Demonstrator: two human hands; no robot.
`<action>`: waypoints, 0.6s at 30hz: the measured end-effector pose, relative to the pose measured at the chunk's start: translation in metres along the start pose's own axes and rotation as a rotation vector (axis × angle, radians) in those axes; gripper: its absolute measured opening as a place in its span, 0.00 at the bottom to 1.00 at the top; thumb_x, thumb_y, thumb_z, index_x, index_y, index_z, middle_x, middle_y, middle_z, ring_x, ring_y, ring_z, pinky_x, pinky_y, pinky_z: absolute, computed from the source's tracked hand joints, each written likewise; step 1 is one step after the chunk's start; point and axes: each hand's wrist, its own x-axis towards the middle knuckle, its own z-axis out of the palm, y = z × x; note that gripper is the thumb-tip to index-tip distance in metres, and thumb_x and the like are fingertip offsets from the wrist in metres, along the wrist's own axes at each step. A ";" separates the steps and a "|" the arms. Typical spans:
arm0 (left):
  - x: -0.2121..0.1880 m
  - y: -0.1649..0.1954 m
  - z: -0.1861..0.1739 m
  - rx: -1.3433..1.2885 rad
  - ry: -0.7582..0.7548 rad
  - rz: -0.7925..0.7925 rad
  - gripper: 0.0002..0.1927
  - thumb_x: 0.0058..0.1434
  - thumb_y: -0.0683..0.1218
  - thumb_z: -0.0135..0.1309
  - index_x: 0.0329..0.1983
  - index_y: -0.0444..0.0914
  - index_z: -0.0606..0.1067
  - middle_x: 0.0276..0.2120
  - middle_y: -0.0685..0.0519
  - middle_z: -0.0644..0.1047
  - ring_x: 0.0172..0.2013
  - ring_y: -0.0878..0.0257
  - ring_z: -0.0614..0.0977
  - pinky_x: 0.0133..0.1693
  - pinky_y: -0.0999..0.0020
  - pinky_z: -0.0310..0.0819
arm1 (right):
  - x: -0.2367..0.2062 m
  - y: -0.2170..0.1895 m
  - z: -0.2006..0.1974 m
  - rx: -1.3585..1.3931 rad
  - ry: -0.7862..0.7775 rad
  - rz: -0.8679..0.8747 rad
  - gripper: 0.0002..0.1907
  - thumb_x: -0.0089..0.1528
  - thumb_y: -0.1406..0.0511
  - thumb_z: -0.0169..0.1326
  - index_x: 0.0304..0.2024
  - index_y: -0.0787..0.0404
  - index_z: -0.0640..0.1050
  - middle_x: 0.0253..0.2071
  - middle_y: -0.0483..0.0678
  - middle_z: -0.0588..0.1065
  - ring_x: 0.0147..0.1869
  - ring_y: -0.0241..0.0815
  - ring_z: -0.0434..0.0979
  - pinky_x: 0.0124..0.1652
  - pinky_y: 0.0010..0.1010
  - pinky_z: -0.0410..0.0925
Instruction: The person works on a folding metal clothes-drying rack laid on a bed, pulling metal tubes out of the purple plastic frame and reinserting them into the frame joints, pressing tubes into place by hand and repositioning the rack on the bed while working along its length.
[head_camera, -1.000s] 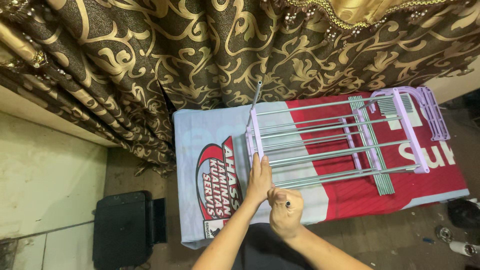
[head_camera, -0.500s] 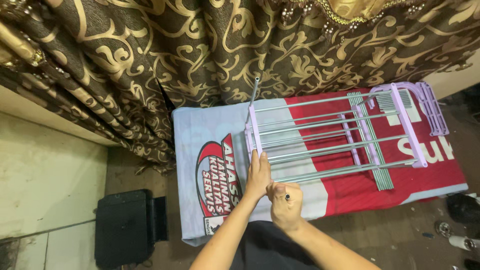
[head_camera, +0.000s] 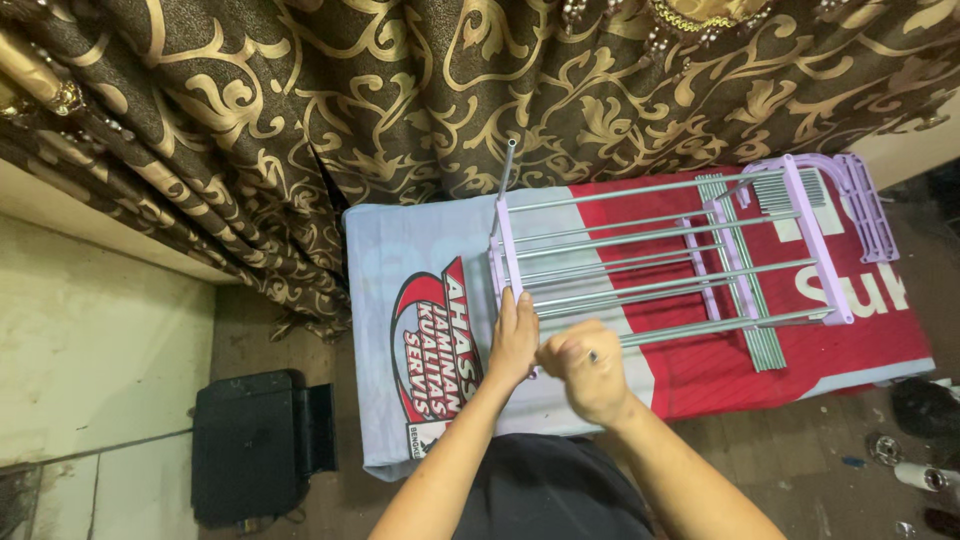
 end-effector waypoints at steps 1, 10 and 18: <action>0.000 -0.001 0.000 -0.037 -0.026 -0.047 0.19 0.76 0.54 0.37 0.57 0.36 0.65 0.26 0.43 0.73 0.26 0.47 0.77 0.29 0.54 0.72 | 0.003 -0.002 -0.002 0.134 0.072 0.014 0.33 0.75 0.51 0.40 0.19 0.59 0.55 0.16 0.42 0.54 0.19 0.37 0.49 0.24 0.32 0.50; -0.008 0.029 -0.019 -0.352 0.016 -0.322 0.17 0.72 0.55 0.39 0.55 0.41 0.66 0.31 0.54 0.74 0.24 0.67 0.75 0.24 0.68 0.71 | 0.007 -0.006 -0.020 0.724 0.465 0.097 0.32 0.76 0.44 0.29 0.23 0.53 0.50 0.18 0.38 0.44 0.22 0.35 0.38 0.26 0.32 0.43; -0.055 0.056 -0.070 -0.315 -0.163 -0.020 0.11 0.70 0.47 0.53 0.45 0.34 0.80 0.30 0.57 0.75 0.30 0.73 0.70 0.30 0.76 0.63 | 0.004 -0.011 -0.025 0.800 0.526 0.034 0.31 0.75 0.42 0.29 0.24 0.53 0.49 0.19 0.38 0.43 0.24 0.36 0.38 0.28 0.32 0.44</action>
